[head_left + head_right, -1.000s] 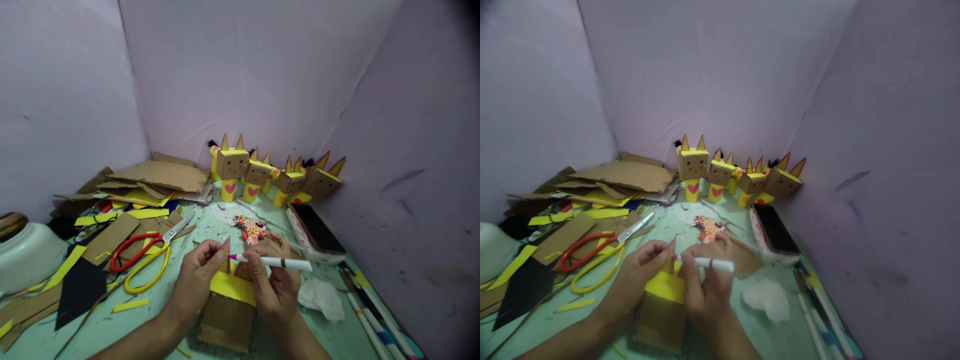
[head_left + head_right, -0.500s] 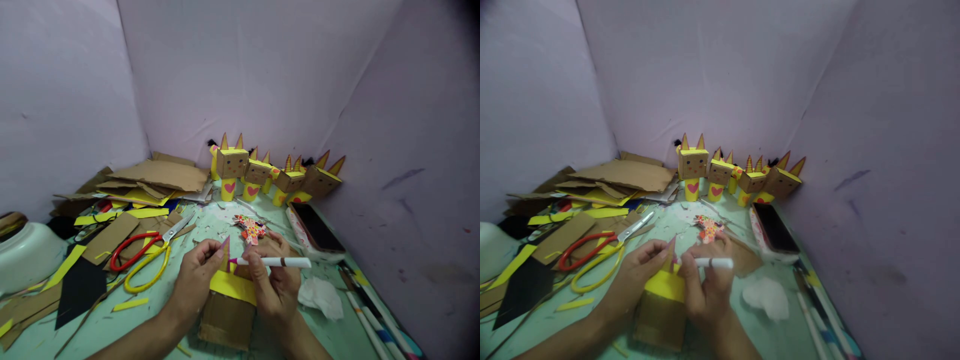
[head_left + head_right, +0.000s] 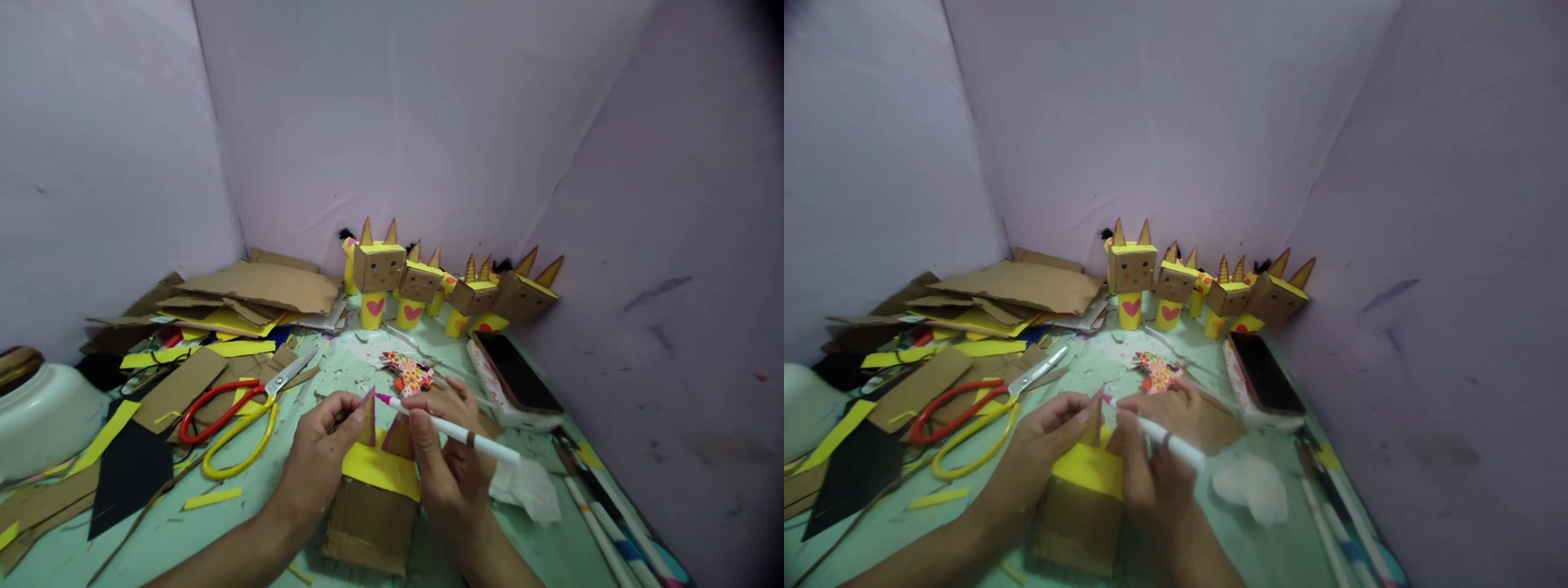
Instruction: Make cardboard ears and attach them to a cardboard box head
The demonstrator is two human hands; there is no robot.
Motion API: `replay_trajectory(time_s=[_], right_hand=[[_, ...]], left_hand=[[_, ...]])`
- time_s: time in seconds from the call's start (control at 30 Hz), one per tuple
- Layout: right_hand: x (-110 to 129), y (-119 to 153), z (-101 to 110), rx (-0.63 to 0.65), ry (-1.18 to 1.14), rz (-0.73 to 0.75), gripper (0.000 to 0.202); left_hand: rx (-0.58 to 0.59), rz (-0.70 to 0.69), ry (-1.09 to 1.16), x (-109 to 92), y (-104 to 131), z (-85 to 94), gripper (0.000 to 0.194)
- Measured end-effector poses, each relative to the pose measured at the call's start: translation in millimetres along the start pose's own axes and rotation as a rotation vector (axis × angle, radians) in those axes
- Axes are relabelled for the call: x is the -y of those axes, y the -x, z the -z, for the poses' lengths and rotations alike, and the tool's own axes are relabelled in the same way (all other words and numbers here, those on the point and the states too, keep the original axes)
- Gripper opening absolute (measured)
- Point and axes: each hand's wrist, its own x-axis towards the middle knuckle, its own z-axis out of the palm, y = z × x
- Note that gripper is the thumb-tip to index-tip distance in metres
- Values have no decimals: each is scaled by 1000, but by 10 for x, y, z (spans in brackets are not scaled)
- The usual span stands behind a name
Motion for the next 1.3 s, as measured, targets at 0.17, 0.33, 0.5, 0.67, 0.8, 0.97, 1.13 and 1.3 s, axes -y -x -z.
replay_trajectory(time_s=[0.17, 0.33, 0.5, 0.67, 0.8, 0.97, 1.13, 1.3], right_hand=[[6, -14, -3, 14, 33, 17, 19], [20, -11, 3, 20, -14, -5, 22], [-1, 2, -3, 11, -9, -6, 22], [4, -10, -12, 21, 6, 4, 20], [22, -14, -5, 19, -21, -2, 22], [4, -8, -6, 8, 12, 7, 20], [6, -18, -11, 34, 16, -6, 19], [9, -3, -5, 16, -17, -9, 19]], left_hand=[[-1, -8, -11, 8, 13, 22, 25], [-3, -19, -22, 1, 3, 11, 25], [1, -4, -13, 14, -1, 12, 25], [-3, 7, -11, 13, 0, 12, 26], [-2, -4, -2, 28, 0, 14, 26], [-1, 14, 1, 31, -1, 16, 25], [3, -8, -8, 20, -4, 16, 25], [0, -19, -14, 23, -18, 23, 26]])
